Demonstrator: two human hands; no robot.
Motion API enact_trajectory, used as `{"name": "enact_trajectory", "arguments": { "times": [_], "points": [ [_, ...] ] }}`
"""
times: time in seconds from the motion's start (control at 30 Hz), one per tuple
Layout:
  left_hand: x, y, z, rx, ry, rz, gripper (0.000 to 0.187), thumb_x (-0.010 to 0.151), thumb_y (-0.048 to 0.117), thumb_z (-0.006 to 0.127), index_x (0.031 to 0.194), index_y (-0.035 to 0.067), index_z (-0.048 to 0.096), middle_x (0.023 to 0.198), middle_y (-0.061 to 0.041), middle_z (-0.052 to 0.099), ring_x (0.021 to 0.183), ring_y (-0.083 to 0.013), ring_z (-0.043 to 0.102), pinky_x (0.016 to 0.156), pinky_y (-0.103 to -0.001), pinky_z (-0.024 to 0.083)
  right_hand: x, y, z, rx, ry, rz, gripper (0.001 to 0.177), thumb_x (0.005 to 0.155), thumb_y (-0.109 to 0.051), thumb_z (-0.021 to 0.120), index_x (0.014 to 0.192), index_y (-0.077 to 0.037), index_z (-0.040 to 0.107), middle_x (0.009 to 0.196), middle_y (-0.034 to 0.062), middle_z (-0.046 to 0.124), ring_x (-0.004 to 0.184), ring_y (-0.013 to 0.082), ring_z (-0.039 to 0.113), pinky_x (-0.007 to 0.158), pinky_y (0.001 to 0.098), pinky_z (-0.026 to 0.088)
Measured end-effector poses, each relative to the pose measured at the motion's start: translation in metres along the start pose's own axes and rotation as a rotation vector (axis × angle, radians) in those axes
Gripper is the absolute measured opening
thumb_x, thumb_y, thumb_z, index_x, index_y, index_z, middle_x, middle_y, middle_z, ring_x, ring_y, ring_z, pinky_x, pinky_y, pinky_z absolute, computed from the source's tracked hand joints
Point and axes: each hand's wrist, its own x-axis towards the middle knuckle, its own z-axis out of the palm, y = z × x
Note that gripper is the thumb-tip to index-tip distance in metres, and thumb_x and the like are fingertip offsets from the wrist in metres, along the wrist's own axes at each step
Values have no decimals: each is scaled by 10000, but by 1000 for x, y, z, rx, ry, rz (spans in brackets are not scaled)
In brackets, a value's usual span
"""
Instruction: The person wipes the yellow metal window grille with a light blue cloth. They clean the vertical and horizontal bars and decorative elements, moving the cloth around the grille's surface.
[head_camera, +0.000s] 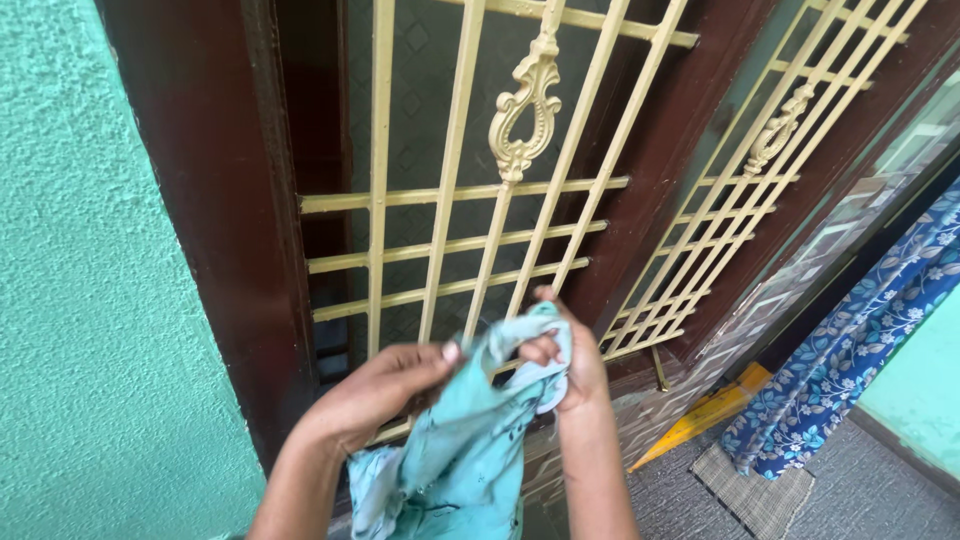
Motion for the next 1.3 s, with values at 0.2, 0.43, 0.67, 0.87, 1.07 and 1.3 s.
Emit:
{"name": "enact_trajectory", "arguments": {
  "times": [0.2,0.43,0.67,0.87,1.07,1.3],
  "points": [
    [-6,-1,0,-96,15,177,270,985,356,637,1051,103,706,924,14,731,891,-81,651,852,-264,511,6,3,43,-1280,588,-399,206,915,-72,702,1116,-36,675,1091,106,732,981,124,709,921,307,574],
    [-5,21,13,-313,263,121,253,988,282,578,1138,87,640,901,-2,710,820,-121,633,751,-327,517,-28,39,114,-1320,-18,-63,621,796,-137,872,1354,-48,616,1216,88,711,1189,198,663,1081,394,520],
    [-12,25,5,-440,246,221,497,937,156,689,1403,77,536,1052,-146,735,933,-239,648,841,-408,508,-33,65,75,-1101,94,205,428,833,-105,853,1210,25,698,1102,73,739,1011,143,681,921,327,540],
    [-25,23,17,433,463,688,731,858,245,857,1440,-43,520,1386,-244,596,1311,-387,557,1053,-484,458,-21,52,64,-746,270,-143,184,912,-105,751,1052,13,758,961,87,774,858,140,695,829,290,540],
    [-19,18,32,368,183,137,325,908,305,668,1088,59,781,922,-81,800,921,-187,712,944,-359,543,-27,27,35,-801,368,-157,217,1038,-192,732,976,16,733,832,35,673,708,102,575,675,271,433],
    [-12,16,15,-286,88,126,218,969,205,610,1019,31,731,854,-22,737,834,-130,630,936,-313,479,-34,7,83,-1420,745,-505,287,935,-258,743,1128,-48,718,1018,111,719,954,206,662,913,342,545]
  ]
}}
